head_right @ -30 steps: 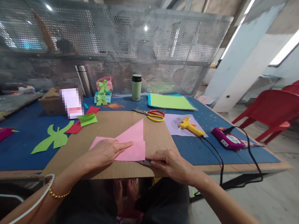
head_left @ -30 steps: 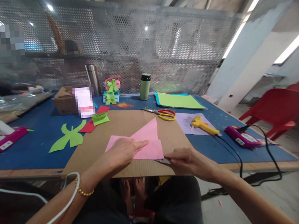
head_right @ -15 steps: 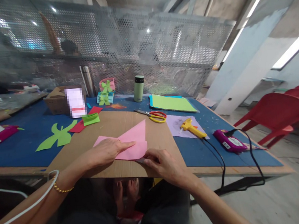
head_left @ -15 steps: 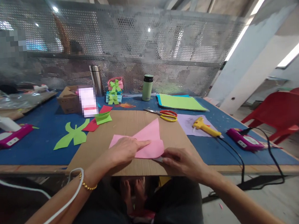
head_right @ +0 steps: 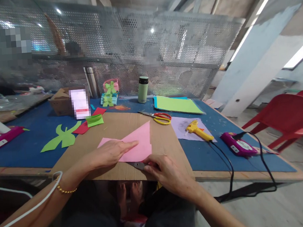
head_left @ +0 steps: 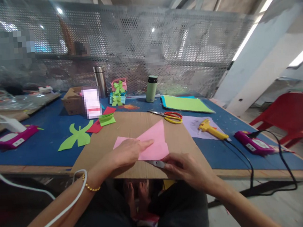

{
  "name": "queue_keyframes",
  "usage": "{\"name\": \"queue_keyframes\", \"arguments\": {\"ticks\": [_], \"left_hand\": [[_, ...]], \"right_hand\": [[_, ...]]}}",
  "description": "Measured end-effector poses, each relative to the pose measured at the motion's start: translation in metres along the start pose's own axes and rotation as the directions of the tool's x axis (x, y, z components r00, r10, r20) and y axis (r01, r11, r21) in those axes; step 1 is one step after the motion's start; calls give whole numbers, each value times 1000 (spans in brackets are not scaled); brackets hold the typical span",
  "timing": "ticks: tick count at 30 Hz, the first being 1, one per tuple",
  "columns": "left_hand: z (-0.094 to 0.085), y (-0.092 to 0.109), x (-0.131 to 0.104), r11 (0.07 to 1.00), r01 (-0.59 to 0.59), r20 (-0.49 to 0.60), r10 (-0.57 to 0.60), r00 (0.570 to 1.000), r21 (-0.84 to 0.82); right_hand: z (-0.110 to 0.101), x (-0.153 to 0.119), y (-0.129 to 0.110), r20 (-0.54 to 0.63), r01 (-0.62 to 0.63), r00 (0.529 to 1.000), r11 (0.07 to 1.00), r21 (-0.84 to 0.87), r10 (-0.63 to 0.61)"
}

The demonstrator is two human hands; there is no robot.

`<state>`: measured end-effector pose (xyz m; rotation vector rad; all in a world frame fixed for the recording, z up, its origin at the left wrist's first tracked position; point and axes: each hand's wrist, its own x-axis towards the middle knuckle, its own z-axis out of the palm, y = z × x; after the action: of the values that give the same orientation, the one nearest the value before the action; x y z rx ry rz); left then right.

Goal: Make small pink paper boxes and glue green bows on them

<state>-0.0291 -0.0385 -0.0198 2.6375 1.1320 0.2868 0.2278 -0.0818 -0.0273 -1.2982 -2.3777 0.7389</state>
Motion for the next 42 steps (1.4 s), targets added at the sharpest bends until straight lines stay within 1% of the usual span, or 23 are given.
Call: {"name": "queue_keyframes", "arguments": {"ticks": [1, 3, 5, 7, 9, 11, 13, 16, 20, 24, 26, 27, 29, 31, 32, 33, 35, 37, 38, 40, 42], "left_hand": [[-1, -2, -3, 999, 19, -19, -19, 1000, -38], [-5, -6, -14, 991, 87, -79, -96, 992, -104], [-9, -13, -29, 984, 147, -170, -162, 972, -97], [-10, -20, -46, 978, 209, -236, -199, 951, 20], [-6, -28, -63, 953, 257, -266, -209, 941, 160], [3, -34, -76, 938, 252, -274, -184, 944, 236], [15, -35, -84, 931, 219, -267, -140, 953, 292], [31, -30, -89, 908, 212, -278, -112, 954, 361], [43, -17, -87, 887, 223, -304, -99, 947, 405], [50, -1, -84, 887, 210, -349, -59, 935, 412], [47, 5, -80, 896, 198, -362, -46, 931, 397], [43, 6, -77, 905, 192, -358, -48, 933, 379], [30, 6, -67, 929, 178, -317, -71, 946, 324], [14, 1, -53, 961, 131, -196, -83, 977, 245], [6, -2, -45, 972, 113, -155, -82, 985, 206], [-2, -5, -39, 984, 85, -104, -69, 992, 158], [-15, -10, -29, 999, 2, 5, -2, 1000, 43], [-23, -12, -25, 998, -40, 85, 44, 995, -45], [-26, -12, -24, 996, -44, 107, 52, 993, -74], [-29, -10, -25, 994, -35, 119, 47, 992, -102], [-30, -7, -26, 996, -18, 126, 28, 992, -84]], "right_hand": [[2, 1, 0, -11, 5, 1000, 1000, -4, -5], [5, 3, 2, -21, 11, 1000, 1000, -8, -11], [6, 4, 4, -24, 22, 999, 1000, -13, -22], [5, 4, 5, -24, 35, 999, 999, -28, -36], [3, 3, 3, -19, 63, 998, 997, -42, -64], [0, 1, -1, -2, 94, 996, 994, -56, -94], [-3, -2, -6, 16, 126, 992, 989, -76, -125], [-3, -8, -9, 21, 178, 984, 977, -121, -177], [-1, -15, -6, -22, 250, 966, 948, -194, -259], [1, -18, -1, -79, 299, 937, 898, -324, -341], [2, -18, 0, -105, 309, 925, 883, -353, -366], [2, -17, -1, -114, 316, 920, 881, -353, -376], [4, -17, -2, -121, 330, 913, 881, -340, -389], [5, -16, -2, -121, 339, 911, 883, -325, -395], [6, -16, -3, -124, 340, 910, 884, -322, -395], [7, -16, -3, -131, 336, 910, 886, -321, -393], [9, -15, -3, -135, 316, 918, 893, -322, -374], [10, -13, -5, -115, 290, 933, 903, -318, -340], [10, -12, -6, -101, 281, 940, 908, -312, -325], [9, -12, -8, -82, 276, 947, 917, -287, -311], [7, -13, -7, -79, 277, 949, 926, -255, -305]]}}
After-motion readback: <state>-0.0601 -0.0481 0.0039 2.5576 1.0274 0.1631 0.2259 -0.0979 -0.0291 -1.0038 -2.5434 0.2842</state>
